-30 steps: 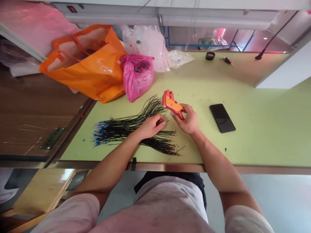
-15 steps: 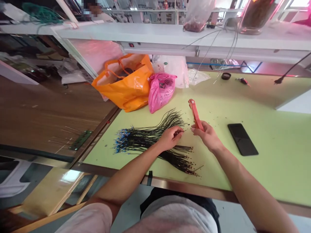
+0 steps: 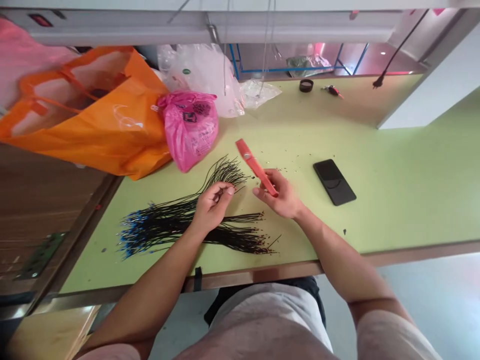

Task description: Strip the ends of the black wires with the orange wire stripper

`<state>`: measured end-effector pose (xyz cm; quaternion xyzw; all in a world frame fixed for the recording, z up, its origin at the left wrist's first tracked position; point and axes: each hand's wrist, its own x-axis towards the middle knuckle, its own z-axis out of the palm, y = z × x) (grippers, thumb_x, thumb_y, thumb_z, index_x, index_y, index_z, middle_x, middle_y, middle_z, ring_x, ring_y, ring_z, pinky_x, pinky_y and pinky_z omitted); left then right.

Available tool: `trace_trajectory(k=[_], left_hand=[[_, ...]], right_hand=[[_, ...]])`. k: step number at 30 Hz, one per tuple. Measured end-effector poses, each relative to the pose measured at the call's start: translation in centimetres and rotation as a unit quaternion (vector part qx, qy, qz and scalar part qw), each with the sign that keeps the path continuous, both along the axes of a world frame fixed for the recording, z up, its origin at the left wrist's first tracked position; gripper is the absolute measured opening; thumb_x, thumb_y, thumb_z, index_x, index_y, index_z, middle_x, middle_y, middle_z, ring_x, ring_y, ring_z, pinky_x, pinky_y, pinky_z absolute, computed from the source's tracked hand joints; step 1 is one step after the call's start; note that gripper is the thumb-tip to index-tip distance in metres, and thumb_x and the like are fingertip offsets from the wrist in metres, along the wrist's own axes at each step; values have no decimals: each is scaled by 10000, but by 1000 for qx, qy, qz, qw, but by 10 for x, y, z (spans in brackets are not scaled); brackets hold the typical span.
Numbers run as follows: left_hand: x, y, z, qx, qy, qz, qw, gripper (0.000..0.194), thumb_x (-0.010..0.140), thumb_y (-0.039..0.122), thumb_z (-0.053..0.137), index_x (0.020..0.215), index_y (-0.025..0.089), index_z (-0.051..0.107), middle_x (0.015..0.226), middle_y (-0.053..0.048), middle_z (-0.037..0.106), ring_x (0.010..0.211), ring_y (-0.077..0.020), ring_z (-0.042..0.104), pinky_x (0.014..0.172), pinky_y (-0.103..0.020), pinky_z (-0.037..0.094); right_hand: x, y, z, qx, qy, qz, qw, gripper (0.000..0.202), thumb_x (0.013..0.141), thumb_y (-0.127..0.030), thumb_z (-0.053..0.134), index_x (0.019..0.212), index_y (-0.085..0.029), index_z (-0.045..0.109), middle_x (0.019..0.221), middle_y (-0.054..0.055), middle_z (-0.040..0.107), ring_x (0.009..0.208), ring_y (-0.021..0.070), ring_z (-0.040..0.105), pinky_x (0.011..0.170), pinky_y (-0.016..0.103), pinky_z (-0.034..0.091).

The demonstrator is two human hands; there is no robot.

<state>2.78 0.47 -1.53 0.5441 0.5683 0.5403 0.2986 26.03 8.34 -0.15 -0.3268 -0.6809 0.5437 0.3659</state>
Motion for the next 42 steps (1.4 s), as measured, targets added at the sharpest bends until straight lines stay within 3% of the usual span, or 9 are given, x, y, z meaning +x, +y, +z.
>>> trace_trajectory(k=[3,7,10,15,19,26,30,35,42], left_hand=[[-1,-2,1,10,1,2,1000,425,1003,619,729,1010,200,792,766,-18,718,578,-120,540,545,-240,454],[0,-5,2,57,4,28,998,396,1016,580,738,1119,201,789,857,-48,773,620,-128,622,611,-258,545],[-1,-8,6,106,68,48,991,359,1048,522,709,1171,196,796,894,-49,786,665,-129,661,641,-257,566],[-5,-14,14,163,204,53,964,259,1057,416,717,1133,191,821,760,2,755,568,-99,613,593,-225,520],[-5,-17,18,167,246,57,953,259,1078,398,674,1096,194,832,859,-44,833,622,-121,691,644,-241,558],[-1,-21,23,80,137,17,987,334,1092,481,640,1124,204,824,818,-21,795,552,-112,568,572,-246,481],[1,-21,22,45,66,16,997,412,1062,584,661,1076,202,813,842,-43,789,585,-130,584,585,-262,492],[2,-17,19,41,56,49,996,435,1019,631,711,1029,209,815,850,-45,789,625,-139,593,633,-270,513],[2,-13,14,28,-24,51,998,494,949,718,760,933,226,724,660,37,575,568,-123,459,571,-265,425]], right_hand=[[-3,-5,0,17,-40,-8,999,662,937,-599,832,1443,-233,611,937,-4,675,788,153,610,787,374,591],[-10,-12,0,19,-48,-9,999,648,934,-607,820,1423,-219,648,1063,51,738,859,174,642,829,394,611],[-12,-13,3,5,-36,-11,999,625,931,-614,822,1386,-217,660,1059,46,735,840,162,628,800,369,590],[-14,-15,9,-27,5,-7,1000,621,882,-665,867,1259,-210,674,949,5,677,780,139,571,722,333,522],[-15,-16,10,-39,29,-4,999,633,868,-683,883,1231,-211,670,917,-9,648,782,137,553,724,329,517],[-14,-12,13,-48,26,7,999,629,850,-724,881,1180,-229,677,869,-29,582,763,141,510,700,328,480],[-13,-12,13,-29,-21,-11,999,628,859,-740,857,1187,-234,682,864,-30,603,742,139,495,706,335,476],[-12,-15,10,38,-88,-10,995,573,923,-693,790,1222,-218,675,964,15,692,808,159,589,781,359,533],[-15,-21,5,147,-139,-17,979,531,944,-593,765,1279,-199,647,1224,138,761,1058,257,722,929,440,616]])
